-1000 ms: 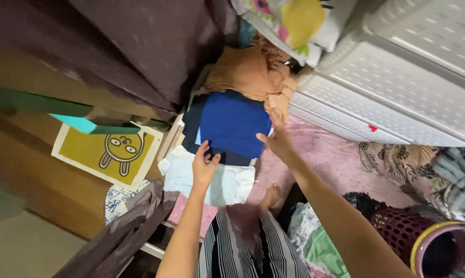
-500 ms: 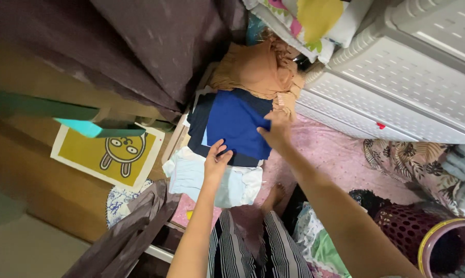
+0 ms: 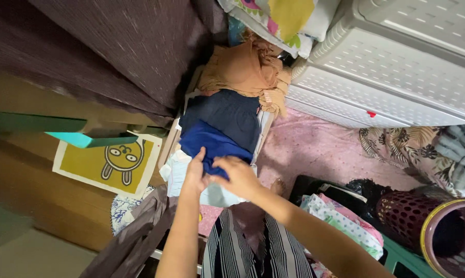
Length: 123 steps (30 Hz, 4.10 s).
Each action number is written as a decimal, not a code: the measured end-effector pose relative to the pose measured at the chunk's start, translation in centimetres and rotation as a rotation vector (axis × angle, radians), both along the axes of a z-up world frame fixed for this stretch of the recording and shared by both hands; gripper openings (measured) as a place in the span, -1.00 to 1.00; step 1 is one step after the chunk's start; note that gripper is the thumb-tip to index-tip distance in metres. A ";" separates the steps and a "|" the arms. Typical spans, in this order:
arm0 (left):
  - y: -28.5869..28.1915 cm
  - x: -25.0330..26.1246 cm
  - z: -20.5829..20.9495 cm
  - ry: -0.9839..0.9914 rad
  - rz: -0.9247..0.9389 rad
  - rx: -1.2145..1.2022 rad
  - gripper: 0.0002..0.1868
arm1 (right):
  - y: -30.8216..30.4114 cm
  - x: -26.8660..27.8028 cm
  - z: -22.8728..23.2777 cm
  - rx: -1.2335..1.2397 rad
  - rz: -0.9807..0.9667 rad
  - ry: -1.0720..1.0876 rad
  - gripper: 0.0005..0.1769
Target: The person sorts folded clothes and places them into drawers and a cabinet. They handle patterned and solid-colored garments, opening and closing drawers and cabinet doors to store the items.
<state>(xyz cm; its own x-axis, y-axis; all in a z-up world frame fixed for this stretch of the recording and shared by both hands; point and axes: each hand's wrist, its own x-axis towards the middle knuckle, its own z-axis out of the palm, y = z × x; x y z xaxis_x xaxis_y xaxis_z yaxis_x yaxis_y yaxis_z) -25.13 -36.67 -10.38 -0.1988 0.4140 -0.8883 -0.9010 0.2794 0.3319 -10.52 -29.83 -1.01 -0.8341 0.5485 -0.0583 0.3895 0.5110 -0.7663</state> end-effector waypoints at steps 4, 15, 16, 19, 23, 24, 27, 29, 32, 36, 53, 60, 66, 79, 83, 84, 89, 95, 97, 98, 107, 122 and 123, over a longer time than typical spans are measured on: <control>-1.7 -3.1 4.6 0.060 -0.057 0.012 -0.48 | 2.7 2.7 0.4 -0.277 -0.219 -0.022 -0.66; 6.0 -2.7 15.7 1.123 -1.165 -0.318 -0.06 | 5.8 7.0 -8.4 -0.560 -0.613 -0.206 -0.53; 7.2 -1.3 15.8 1.123 -1.171 -0.314 -0.06 | 6.0 6.7 -7.8 -0.560 -0.620 -0.206 -0.53; 8.4 2.4 14.3 1.099 -1.165 -0.100 -0.07 | 5.6 6.4 -7.2 -0.614 -0.704 -0.218 -0.60; 7.0 4.4 5.5 1.018 -1.468 -0.190 -0.23 | 6.3 5.7 -6.2 -0.742 -0.858 -0.232 -0.58; 6.0 4.8 2.8 1.003 -1.477 -0.173 -0.27 | 6.2 5.3 -5.2 -0.830 -0.938 -0.160 -0.50; 5.0 4.9 1.1 0.966 -1.391 -0.169 -0.30 | 5.9 4.5 -6.1 -1.098 -0.993 0.005 -0.20; 5.5 4.8 1.9 0.976 -1.363 -0.189 -0.30 | 5.8 3.5 -5.9 -1.125 -1.025 0.026 -0.15; 6.5 4.4 4.8 1.003 -1.266 -0.198 -0.27 | 5.2 1.5 -5.4 -1.078 -1.045 0.107 -0.26; 8.3 3.2 4.9 0.898 -0.989 -0.123 0.04 | 4.8 2.3 -14.2 -0.385 -0.743 0.153 -0.46; 7.7 -6.0 9.4 0.593 -0.479 -0.168 -0.30 | 2.9 1.5 -14.7 -0.806 -0.856 0.134 -0.63; 7.3 -3.6 4.0 0.899 -1.093 -0.262 -0.16 | 4.6 -1.2 -6.6 -1.410 -0.845 0.349 0.16; 6.7 0.0 6.8 0.727 -1.210 -0.069 -0.01 | 6.2 -3.1 -8.7 -1.175 -0.938 0.309 -0.05; -1.0 -7.3 2.6 0.813 -0.408 -0.159 -0.34 | 4.5 -4.8 -3.7 -1.373 -0.875 0.629 -0.55; 0.5 -7.1 14.8 0.604 -0.432 -0.089 -0.03 | 4.6 -5.0 -0.6 -1.397 -0.742 0.638 -0.46; 1.0 -6.5 19.0 0.484 -0.397 -0.002 0.08 | 4.4 -4.8 0.3 -1.424 -0.729 0.586 -0.48; -1.0 -6.7 15.1 0.197 -0.256 0.094 -0.05 | 3.6 -3.3 5.3 -1.537 -0.657 0.359 -0.49; -1.6 -4.8 11.2 -0.144 -0.143 0.289 -0.34 | 4.9 1.2 0.1 -1.620 -0.654 0.273 -0.49; -1.0 -4.3 12.7 -0.222 -0.099 0.384 -0.43 | 5.8 3.4 -1.2 -1.627 -0.679 0.261 -0.50; -0.9 -4.2 14.5 -0.176 -0.079 0.373 -0.49 | 6.4 4.5 -1.7 -1.585 -0.682 0.211 -0.50; -4.4 -0.1 9.0 -0.161 0.123 0.395 -0.47 | 9.2 5.6 -2.6 -1.609 -0.586 -0.013 -0.32; -25.3 9.0 13.9 0.054 0.970 0.548 -0.34 | -6.4 -8.5 4.1 -1.594 0.192 -0.440 -0.45; -26.6 9.4 12.9 0.078 1.022 0.537 -0.33 | -7.8 -9.1 4.4 -1.570 0.220 -0.468 -0.48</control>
<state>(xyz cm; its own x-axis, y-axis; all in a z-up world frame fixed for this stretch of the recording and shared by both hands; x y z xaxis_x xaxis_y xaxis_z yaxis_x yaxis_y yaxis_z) -15.72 -63.32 2.55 -0.7054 0.3488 -0.6171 -0.5968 -0.7620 0.2515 -19.59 -37.63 3.43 -0.6347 -0.4032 -0.6592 0.7500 -0.5268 -0.3999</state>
